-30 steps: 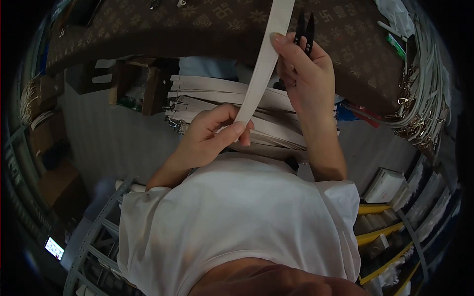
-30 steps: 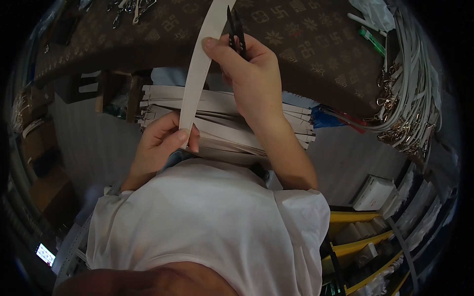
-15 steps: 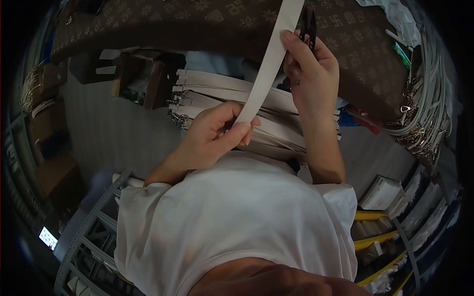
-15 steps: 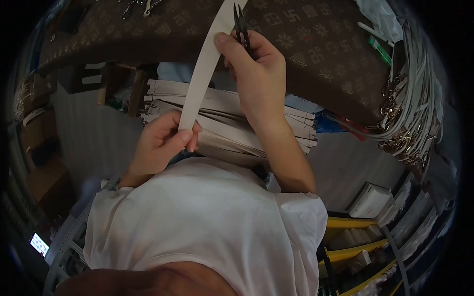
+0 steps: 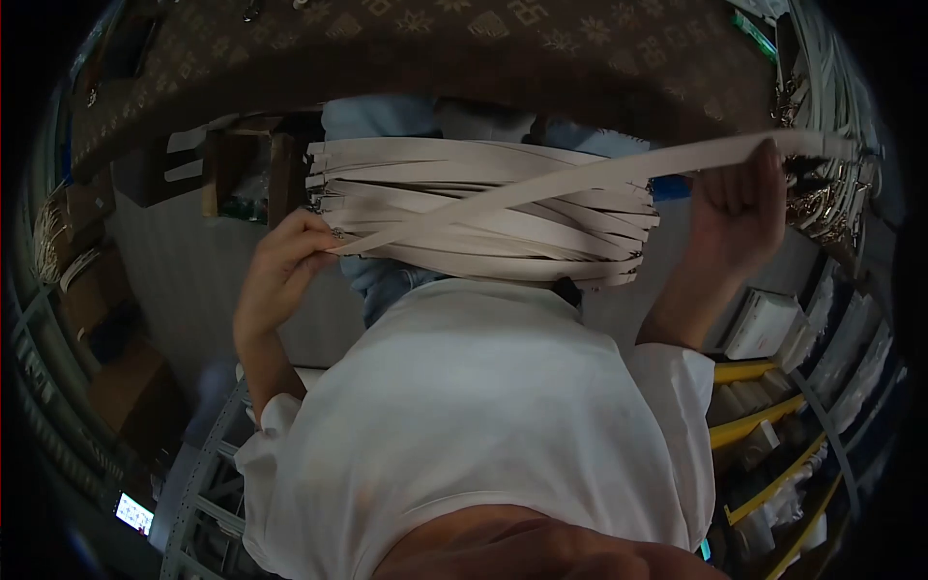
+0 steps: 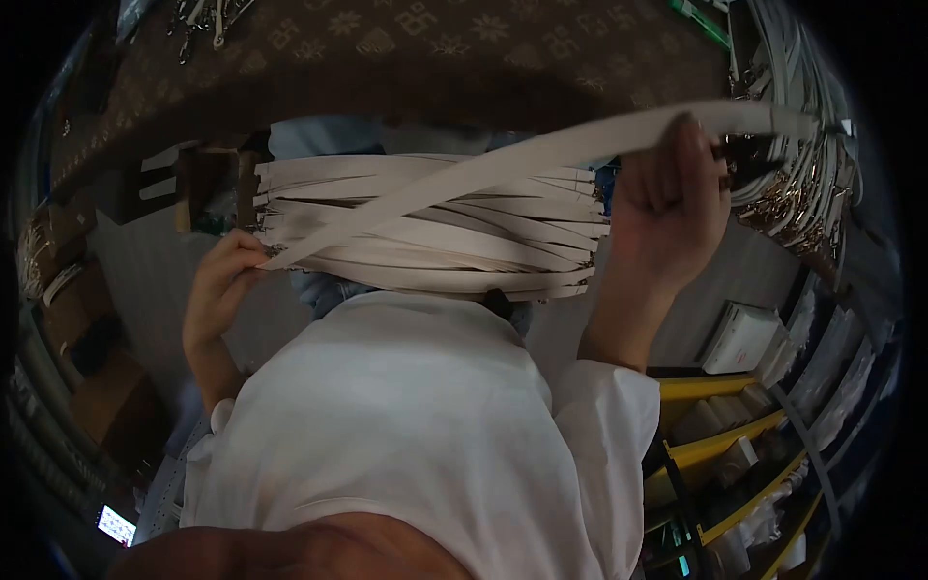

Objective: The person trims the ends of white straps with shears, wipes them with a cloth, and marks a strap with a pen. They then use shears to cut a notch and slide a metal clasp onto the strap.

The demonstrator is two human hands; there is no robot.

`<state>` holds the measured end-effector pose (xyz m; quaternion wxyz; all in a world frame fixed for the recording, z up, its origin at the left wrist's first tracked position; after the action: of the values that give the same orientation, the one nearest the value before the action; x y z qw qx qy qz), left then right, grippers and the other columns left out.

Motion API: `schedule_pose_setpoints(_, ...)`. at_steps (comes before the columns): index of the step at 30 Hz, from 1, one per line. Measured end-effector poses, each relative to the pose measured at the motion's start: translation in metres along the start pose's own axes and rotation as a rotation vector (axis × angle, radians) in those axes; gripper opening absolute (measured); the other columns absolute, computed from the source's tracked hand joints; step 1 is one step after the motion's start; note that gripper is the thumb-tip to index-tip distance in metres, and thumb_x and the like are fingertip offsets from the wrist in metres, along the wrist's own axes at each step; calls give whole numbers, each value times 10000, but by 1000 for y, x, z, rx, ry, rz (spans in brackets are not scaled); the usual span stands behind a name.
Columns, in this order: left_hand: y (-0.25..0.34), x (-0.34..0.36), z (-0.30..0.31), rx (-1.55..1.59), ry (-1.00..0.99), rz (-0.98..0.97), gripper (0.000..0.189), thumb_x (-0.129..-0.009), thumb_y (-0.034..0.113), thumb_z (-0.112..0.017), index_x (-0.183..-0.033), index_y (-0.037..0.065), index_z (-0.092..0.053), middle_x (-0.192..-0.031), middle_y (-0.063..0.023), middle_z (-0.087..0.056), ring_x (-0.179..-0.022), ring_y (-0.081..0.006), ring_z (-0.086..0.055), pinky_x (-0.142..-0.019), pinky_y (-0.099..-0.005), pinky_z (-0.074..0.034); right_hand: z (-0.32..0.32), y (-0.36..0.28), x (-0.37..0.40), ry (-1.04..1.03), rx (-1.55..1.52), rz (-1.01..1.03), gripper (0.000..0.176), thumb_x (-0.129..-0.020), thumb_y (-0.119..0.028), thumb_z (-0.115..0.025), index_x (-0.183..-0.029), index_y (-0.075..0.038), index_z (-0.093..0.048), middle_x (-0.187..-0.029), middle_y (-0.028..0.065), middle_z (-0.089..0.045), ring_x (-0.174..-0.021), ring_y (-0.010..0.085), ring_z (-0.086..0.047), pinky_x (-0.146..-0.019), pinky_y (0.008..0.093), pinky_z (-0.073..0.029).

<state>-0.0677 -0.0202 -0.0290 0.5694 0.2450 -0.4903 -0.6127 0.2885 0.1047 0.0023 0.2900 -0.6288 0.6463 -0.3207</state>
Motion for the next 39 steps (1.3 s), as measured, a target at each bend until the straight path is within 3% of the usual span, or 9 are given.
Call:
schedule_pose_setpoints(4, -13, 2, 3, -40, -46, 76, 147, -697, -55, -606, -842, -29, -614, -760, -80, -561, -699, -174, -533, -602, -268, -429, 53, 7, 78, 378, 143, -107, 153, -872, -84, -492, -724, -62, -462, -505, -62, -284, -413, 15, -223, -389, 192, -173)
schedule_pose_setpoints(9, -30, 1, 2, -274, -158, 103, 185, -666, -10, -654, -849, -10, -630, -869, -91, -581, -749, -204, -543, -631, -288, -440, 94, 42, 170, 601, 373, -676, 175, -877, -166, -534, -751, -45, -544, -507, -60, -337, -416, 28, -270, -386, 205, -187)
schedule_pose_setpoints(12, -22, -6, -1, -491, -43, 16, 186, -658, 25, -671, -838, -3, -633, -861, -88, -582, -781, -224, -536, -666, -302, -440, 102, 36, 182, 605, 548, -768, 183, -864, -169, -563, -730, -45, -571, -527, -57, -410, -425, 16, -300, -386, 194, -196)
schedule_pose_setpoints(23, 80, -131, 55, -594, 752, -499, 86, -724, 79, -650, -792, 28, -640, -798, -49, -546, -765, -229, -507, -662, -327, -424, 5, 48, 71, 56, 730, -227, 147, -831, -112, -578, -750, 9, -592, -609, -24, -525, -529, 26, -399, -504, 172, -312)
schedule_pose_setpoints(25, 94, -162, 60, -990, 942, -607, 103, -738, 105, -649, -821, 45, -655, -817, -66, -547, -777, -236, -496, -666, -320, -413, -17, 55, 66, -67, 726, -180, 139, -824, -99, -580, -749, 18, -586, -614, -18, -533, -538, 33, -414, -515, 173, -329)
schedule_pose_setpoints(29, 88, -210, 65, -1308, 954, -343, 109, -746, 137, -636, -814, 54, -657, -802, -76, -538, -786, -261, -474, -715, -356, -396, -46, 64, 61, -343, 801, -74, 119, -809, -64, -583, -755, 40, -572, -627, 5, -553, -566, 47, -444, -541, 177, -364)
schedule_pose_setpoints(35, 119, -153, 45, -728, 797, -501, 148, -820, 117, -557, -854, -18, -606, -855, -94, -573, -817, -221, -510, -737, -331, -421, -58, 69, 37, -166, 585, -130, 131, -840, -92, -562, -788, 24, -593, -620, -35, -515, -546, 33, -407, -507, 171, -329)
schedule_pose_setpoints(37, 104, -136, 15, 443, 299, -155, 170, -877, 95, -498, -970, -25, -575, -857, -79, -614, -755, -147, -560, -688, -262, -454, -67, 72, 21, -135, 539, -187, 148, -849, -117, -558, -803, 15, -603, -609, -47, -492, -538, 28, -389, -496, 171, -310)
schedule_pose_setpoints(39, 89, -115, -15, 562, 177, -100, 205, -886, 96, -480, -1025, -40, -544, -873, -107, -618, -723, -139, -566, -667, -254, -466, -75, 78, 10, -102, 492, -249, 166, -858, -143, -554, -818, 7, -614, -598, -59, -468, -531, 22, -370, -485, 171, -292)
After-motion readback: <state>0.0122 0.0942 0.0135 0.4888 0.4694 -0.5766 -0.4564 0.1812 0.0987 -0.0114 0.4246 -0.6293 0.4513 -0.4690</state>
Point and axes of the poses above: each hand's wrist, its own x-axis away from the middle knuckle, its own z-axis out of the back of the hand, y = z × x, the point moved 5 cm from there along -x, towards the middle knuckle
